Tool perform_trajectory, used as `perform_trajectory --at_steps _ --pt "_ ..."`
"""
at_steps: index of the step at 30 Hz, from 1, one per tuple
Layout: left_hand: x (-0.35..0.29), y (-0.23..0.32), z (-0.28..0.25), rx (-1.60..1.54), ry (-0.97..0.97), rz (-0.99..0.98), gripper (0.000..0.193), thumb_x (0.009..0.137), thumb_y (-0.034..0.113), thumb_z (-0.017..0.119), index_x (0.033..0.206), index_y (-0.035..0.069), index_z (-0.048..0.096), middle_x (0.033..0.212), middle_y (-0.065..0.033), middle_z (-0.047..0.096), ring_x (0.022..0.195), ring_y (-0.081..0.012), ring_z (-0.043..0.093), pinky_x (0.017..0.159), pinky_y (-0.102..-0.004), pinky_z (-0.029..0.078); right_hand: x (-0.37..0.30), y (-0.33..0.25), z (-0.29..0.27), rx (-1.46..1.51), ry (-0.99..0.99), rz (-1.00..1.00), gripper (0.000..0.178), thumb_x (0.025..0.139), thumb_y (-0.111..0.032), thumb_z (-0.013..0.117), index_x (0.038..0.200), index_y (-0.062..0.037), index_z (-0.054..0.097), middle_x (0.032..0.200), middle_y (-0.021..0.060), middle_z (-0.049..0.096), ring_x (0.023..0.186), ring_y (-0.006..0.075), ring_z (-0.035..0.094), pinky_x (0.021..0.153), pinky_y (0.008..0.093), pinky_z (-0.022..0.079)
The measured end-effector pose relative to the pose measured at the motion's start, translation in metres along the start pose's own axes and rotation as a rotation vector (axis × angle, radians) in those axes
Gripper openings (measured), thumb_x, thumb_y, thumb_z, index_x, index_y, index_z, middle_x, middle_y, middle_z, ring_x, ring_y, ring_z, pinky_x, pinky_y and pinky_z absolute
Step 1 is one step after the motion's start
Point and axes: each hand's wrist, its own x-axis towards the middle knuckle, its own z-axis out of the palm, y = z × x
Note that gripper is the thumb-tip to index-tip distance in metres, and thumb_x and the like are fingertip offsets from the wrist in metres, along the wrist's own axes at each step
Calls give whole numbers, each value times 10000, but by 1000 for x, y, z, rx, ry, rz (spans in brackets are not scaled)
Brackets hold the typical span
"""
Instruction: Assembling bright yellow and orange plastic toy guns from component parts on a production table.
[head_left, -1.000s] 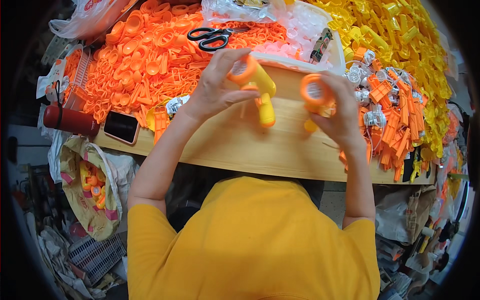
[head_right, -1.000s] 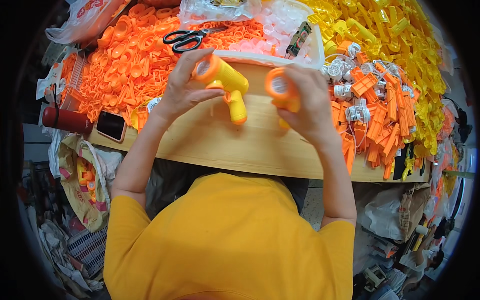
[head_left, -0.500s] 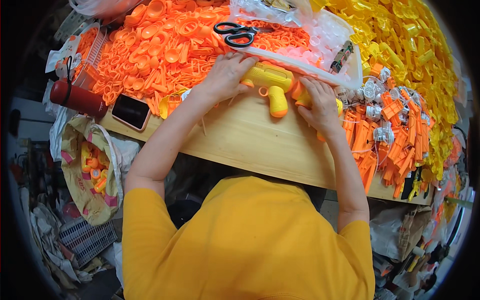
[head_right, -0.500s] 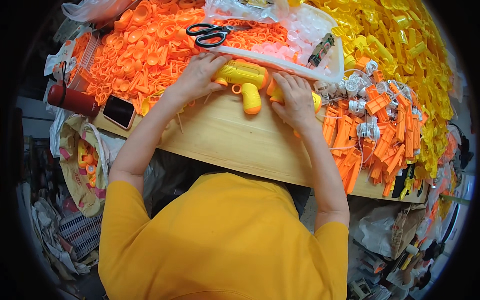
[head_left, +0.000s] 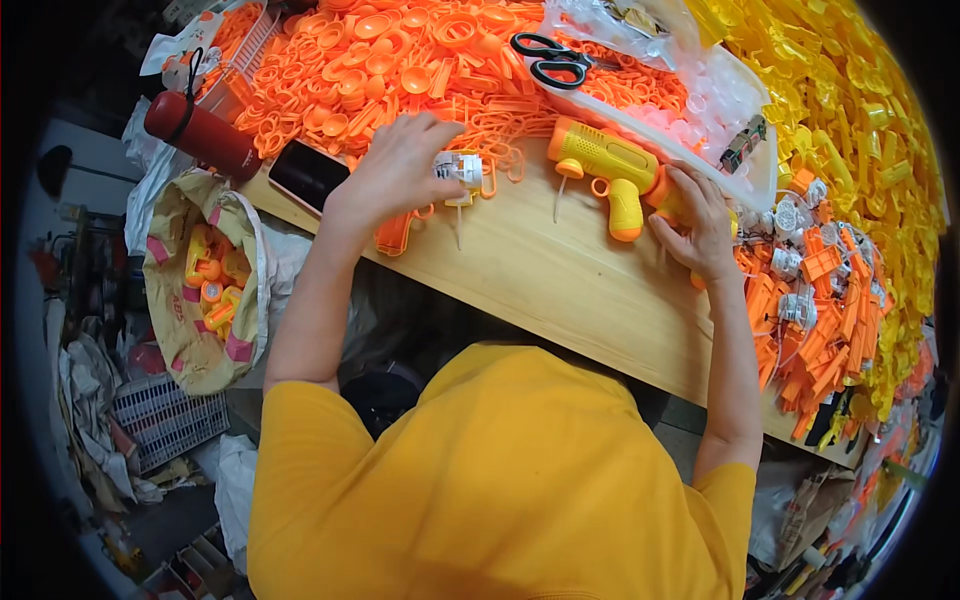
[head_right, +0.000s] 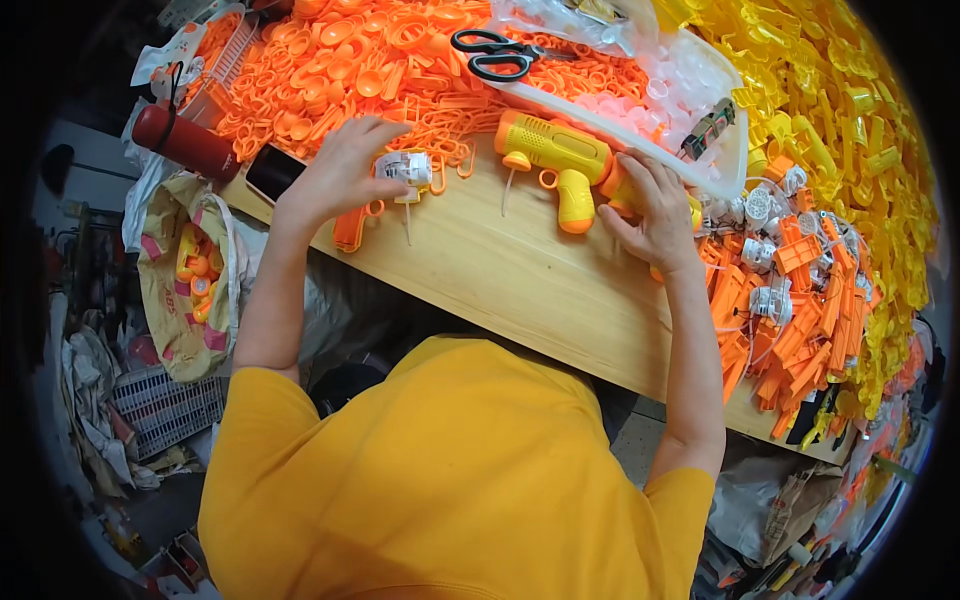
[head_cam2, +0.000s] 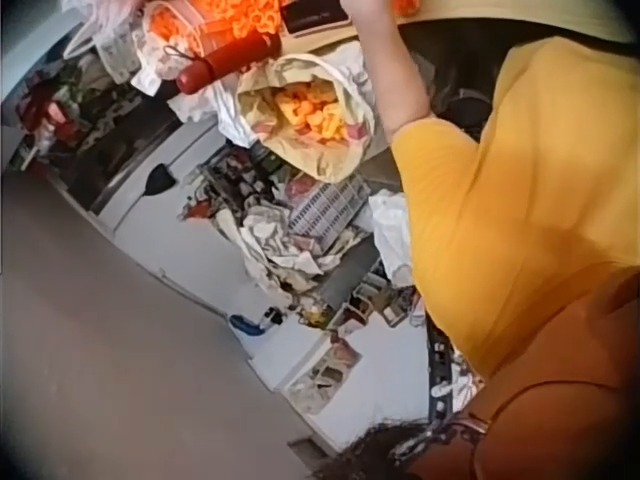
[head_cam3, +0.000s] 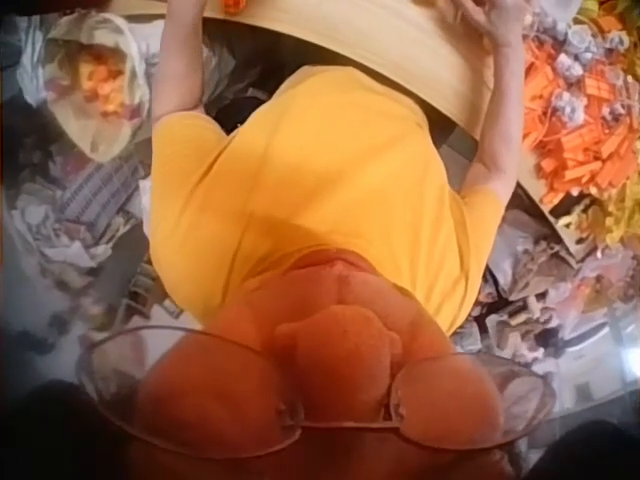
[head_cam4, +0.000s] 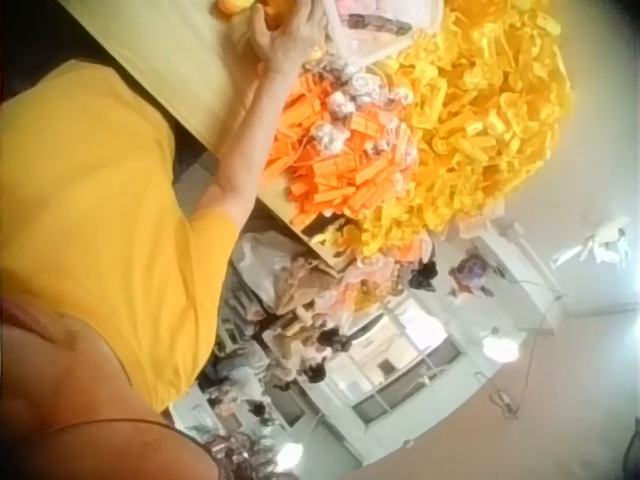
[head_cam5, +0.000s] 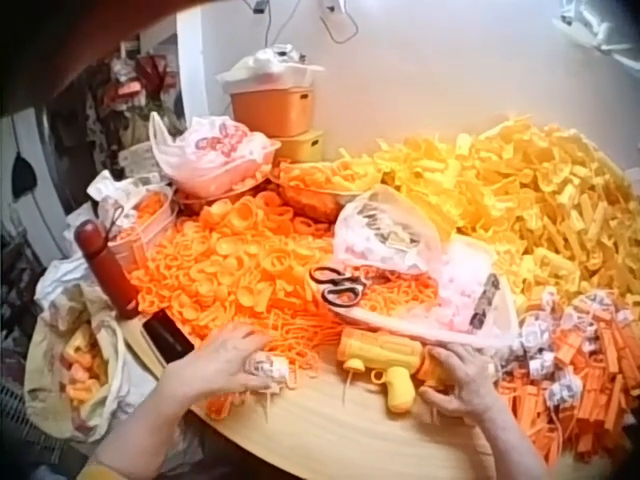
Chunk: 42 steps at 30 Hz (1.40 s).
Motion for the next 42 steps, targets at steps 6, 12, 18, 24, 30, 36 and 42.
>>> perform_trajectory --at_steps 6,12,18,24,30,36,42 --pt "-34 -9 20 54 44 -52 696 647 256 759 1275 101 501 1246 -129 487 1167 -305 454 989 -404 354 -4 -6 4 63 133 -22 474 728 -103 715 1164 -22 547 1183 154 561 1080 318 554 910 396 449" --pt "-34 -13 34 -13 152 -38 659 653 266 743 1253 113 517 1231 -129 488 1179 -285 443 986 -405 317 -15 -33 7 53 277 -88 334 729 -33 696 1046 -17 589 1099 162 588 1001 340 582 856 407 477" --pt "-34 -16 36 17 200 5 604 637 230 714 1204 108 544 1173 -111 518 1145 -259 468 971 -382 292 -36 -92 31 283 118 -137 315 702 -2 682 1003 -19 589 1081 157 588 990 349 573 862 420 469" --pt "-39 -18 20 -15 258 18 603 621 208 709 1192 98 552 1139 -112 525 1118 -261 487 976 -386 307 4 -124 70 422 -34 -206 334 737 -31 653 1059 -6 566 1103 150 574 1052 333 538 892 406 453" --pt "-46 0 -6 -415 179 61 584 628 51 697 1191 49 541 1118 -109 528 1061 -247 524 928 -329 421 51 -123 117 443 -60 -233 269 759 -80 624 1016 -25 565 993 137 572 943 316 532 827 401 436" --pt "-49 33 -11 -481 -100 153 577 617 89 732 1162 36 549 1124 -130 510 1097 -264 508 937 -336 415 88 -103 155 666 123 -79 173 775 -99 585 921 -11 615 873 145 594 878 318 558 794 407 450" --pt "-38 73 12 -484 -156 316 548 624 160 756 1125 47 567 1063 -141 515 994 -302 543 872 -359 445 60 -109 90 936 99 171 200 839 -37 572 1034 -16 612 987 89 623 918 188 614 775 307 500"
